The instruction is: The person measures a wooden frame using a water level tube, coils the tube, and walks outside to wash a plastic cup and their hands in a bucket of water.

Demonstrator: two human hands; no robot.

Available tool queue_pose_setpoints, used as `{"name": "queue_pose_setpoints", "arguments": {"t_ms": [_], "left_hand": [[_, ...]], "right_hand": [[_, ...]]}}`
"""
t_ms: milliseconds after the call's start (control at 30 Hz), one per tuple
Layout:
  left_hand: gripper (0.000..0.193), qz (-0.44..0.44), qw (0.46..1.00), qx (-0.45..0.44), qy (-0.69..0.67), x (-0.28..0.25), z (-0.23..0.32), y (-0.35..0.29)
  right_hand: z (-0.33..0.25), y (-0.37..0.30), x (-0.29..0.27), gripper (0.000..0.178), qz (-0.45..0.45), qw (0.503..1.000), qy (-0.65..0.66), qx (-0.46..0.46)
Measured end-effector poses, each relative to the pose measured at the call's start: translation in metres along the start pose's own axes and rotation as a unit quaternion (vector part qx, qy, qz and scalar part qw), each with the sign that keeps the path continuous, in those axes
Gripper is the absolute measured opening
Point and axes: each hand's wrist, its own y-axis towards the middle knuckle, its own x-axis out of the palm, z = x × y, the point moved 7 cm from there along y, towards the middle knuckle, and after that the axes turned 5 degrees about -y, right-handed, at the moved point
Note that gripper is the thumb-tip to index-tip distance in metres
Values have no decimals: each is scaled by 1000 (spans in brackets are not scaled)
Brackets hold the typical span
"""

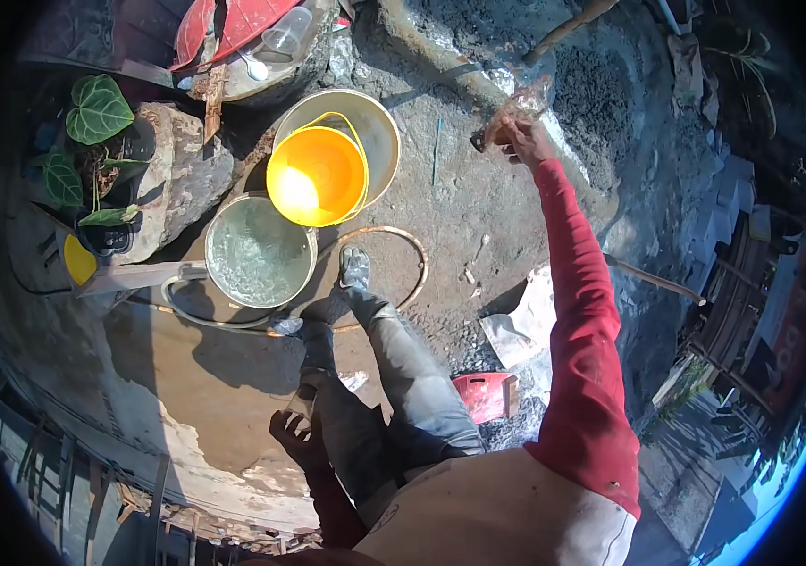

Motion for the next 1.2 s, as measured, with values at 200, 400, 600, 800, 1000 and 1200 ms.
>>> {"name": "queue_pose_setpoints", "arguments": {"t_ms": [200,400,600,800,1000,1200], "left_hand": [[65,-7,1000,-6,21,-7,1,0],[65,7,1000,4,8,-1,3,2],[69,15,999,27,10,4,-7,2],[70,38,998,-33,-39,-9,-24,-9],[75,80,995,-35,-45,-36,-33,-4],[76,116,992,-32,-30,-66,-62,1]], "right_hand": [[-31,78,-143,40,23,939,342,16],[-96,64,-226,31,-189,768,605,-94],[-193,-22,-92,39,-111,874,410,-234],[-187,-186,253,33,-359,884,207,-218],[-57,-189,537,57,-434,900,-42,-12],[-4,-144,572,43,-228,943,-192,-149]]}}
